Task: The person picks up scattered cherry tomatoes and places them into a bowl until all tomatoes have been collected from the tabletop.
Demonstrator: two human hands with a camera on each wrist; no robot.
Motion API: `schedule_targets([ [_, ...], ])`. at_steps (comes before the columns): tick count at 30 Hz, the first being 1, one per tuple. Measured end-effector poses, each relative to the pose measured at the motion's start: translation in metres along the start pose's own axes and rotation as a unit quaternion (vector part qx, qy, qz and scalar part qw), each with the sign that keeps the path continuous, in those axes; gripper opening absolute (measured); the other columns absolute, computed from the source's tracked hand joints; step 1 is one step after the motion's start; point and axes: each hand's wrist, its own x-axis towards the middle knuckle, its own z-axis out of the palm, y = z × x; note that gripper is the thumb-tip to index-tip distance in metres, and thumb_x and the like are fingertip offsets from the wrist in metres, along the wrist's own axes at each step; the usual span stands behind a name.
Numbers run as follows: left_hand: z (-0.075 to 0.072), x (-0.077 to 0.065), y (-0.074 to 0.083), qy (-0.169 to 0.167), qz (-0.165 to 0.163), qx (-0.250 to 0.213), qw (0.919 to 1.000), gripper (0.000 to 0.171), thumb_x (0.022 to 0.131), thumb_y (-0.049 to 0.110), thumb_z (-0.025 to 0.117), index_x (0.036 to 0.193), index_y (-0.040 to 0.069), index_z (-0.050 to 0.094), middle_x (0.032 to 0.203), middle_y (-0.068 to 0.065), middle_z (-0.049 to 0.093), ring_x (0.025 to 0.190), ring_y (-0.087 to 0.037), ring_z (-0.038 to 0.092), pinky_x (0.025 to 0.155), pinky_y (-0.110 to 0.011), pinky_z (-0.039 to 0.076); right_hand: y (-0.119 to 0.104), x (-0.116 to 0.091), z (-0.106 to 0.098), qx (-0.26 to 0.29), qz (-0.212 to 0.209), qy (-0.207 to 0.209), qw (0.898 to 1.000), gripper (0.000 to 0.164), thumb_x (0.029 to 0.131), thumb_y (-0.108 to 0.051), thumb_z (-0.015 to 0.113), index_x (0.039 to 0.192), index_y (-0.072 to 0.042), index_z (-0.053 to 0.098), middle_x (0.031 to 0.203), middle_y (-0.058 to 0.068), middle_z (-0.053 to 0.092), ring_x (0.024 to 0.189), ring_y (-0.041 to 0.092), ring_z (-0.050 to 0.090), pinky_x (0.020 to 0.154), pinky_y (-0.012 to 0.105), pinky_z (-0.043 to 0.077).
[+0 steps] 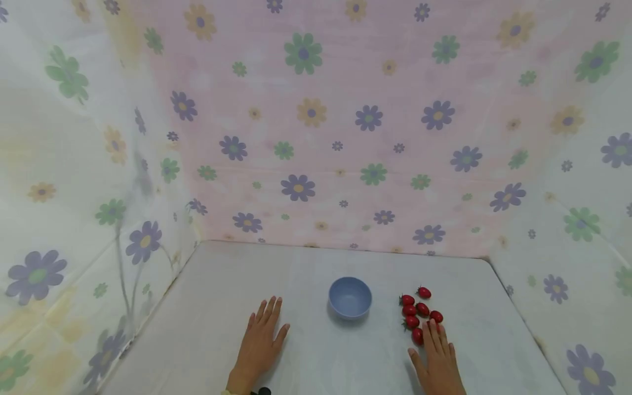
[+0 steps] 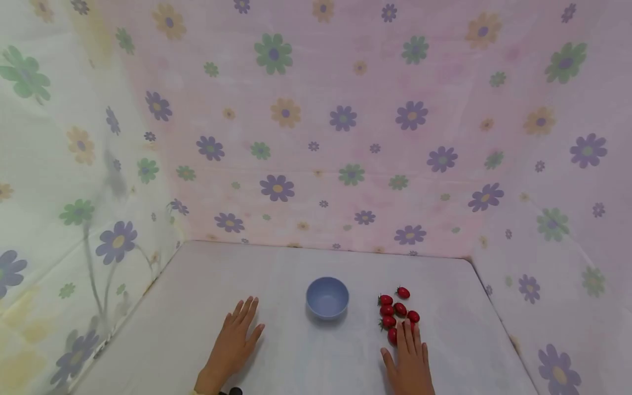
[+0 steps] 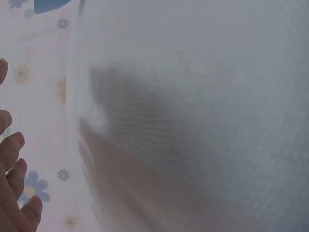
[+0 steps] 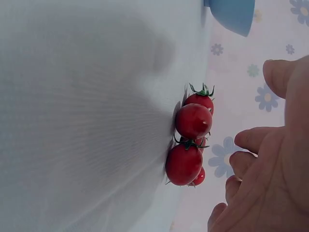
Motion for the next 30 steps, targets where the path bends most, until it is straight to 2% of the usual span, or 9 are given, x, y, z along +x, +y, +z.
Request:
schedule_targets([
  [8, 0.003, 0.009, -0.001, -0.045, 0.01, -0.055, 0.9974, 0.065, 0.105, 0.038, 0.055, 0.159, 0.006, 0.035, 0.164, -0.012, 0.035, 0.153, -0.036, 0.027, 0.121, -0.062, 0.023, 0.001, -0.001, -0.004, 0.09, -0.008, -0.018, 0.996, 0.081, 0.105, -0.041, 0.052, 0.159, 0.007, 0.015, 0.166, 0.031, 0.005, 0.153, 0.051, -0.002, 0.117, 0.073, 0.001],
  [13, 0.004, 0.016, 0.004, -0.064, 0.038, -0.048, 0.9961, 0.063, 0.106, 0.041, 0.052, 0.157, 0.007, 0.038, 0.163, -0.01, 0.037, 0.153, -0.034, 0.028, 0.122, -0.061, 0.024, -0.007, -0.007, -0.009, 0.118, 0.011, -0.018, 0.993, 0.075, 0.107, -0.037, 0.051, 0.16, 0.004, 0.018, 0.166, 0.029, 0.011, 0.152, 0.051, 0.008, 0.118, 0.069, 0.012],
  [17, 0.004, 0.023, 0.011, -0.074, 0.063, -0.041, 0.9945, 0.06, 0.107, 0.041, 0.05, 0.156, 0.008, 0.041, 0.162, -0.01, 0.038, 0.153, -0.034, 0.029, 0.122, -0.06, 0.024, -0.011, -0.007, -0.014, 0.13, 0.008, -0.009, 0.992, 0.07, 0.108, -0.034, 0.05, 0.161, 0.001, 0.02, 0.166, 0.027, 0.017, 0.151, 0.05, 0.017, 0.116, 0.068, 0.022],
  [20, 0.005, 0.029, 0.017, -0.08, 0.082, -0.038, 0.9927, 0.06, 0.107, 0.04, 0.05, 0.156, 0.007, 0.041, 0.162, -0.011, 0.039, 0.153, -0.035, 0.029, 0.122, -0.06, 0.025, -0.012, -0.004, -0.018, 0.144, -0.013, 0.003, 0.989, 0.066, 0.108, -0.031, 0.05, 0.161, -0.002, 0.023, 0.166, 0.023, 0.021, 0.151, 0.047, 0.022, 0.115, 0.065, 0.025],
  [24, 0.008, 0.035, 0.025, -0.086, 0.109, -0.017, 0.9902, 0.061, 0.107, 0.042, 0.049, 0.157, 0.008, 0.04, 0.162, -0.01, 0.038, 0.153, -0.034, 0.03, 0.122, -0.059, 0.026, -0.011, 0.003, -0.022, 0.162, -0.073, 0.05, 0.983, 0.06, 0.108, -0.028, 0.052, 0.159, -0.002, 0.032, 0.163, 0.02, 0.032, 0.149, 0.043, 0.032, 0.114, 0.059, 0.031],
  [25, 0.008, 0.037, 0.027, -0.088, 0.114, -0.013, 0.9895, 0.061, 0.107, 0.043, 0.049, 0.157, 0.009, 0.04, 0.163, -0.01, 0.038, 0.153, -0.034, 0.03, 0.122, -0.058, 0.026, -0.011, 0.006, -0.023, 0.167, -0.084, 0.061, 0.98, 0.059, 0.108, -0.027, 0.052, 0.158, -0.002, 0.034, 0.16, 0.02, 0.039, 0.144, 0.042, 0.042, 0.114, 0.053, 0.037],
  [30, 0.008, 0.045, 0.039, -0.094, 0.14, -0.006, 0.9856, 0.062, 0.107, 0.044, 0.047, 0.158, 0.01, 0.039, 0.163, -0.008, 0.037, 0.153, -0.032, 0.03, 0.121, -0.056, 0.028, -0.01, 0.021, -0.033, 0.182, -0.117, 0.092, 0.972, 0.053, 0.109, -0.025, 0.051, 0.155, -0.002, 0.04, 0.152, 0.021, 0.049, 0.135, 0.043, 0.051, 0.108, 0.053, 0.044],
])
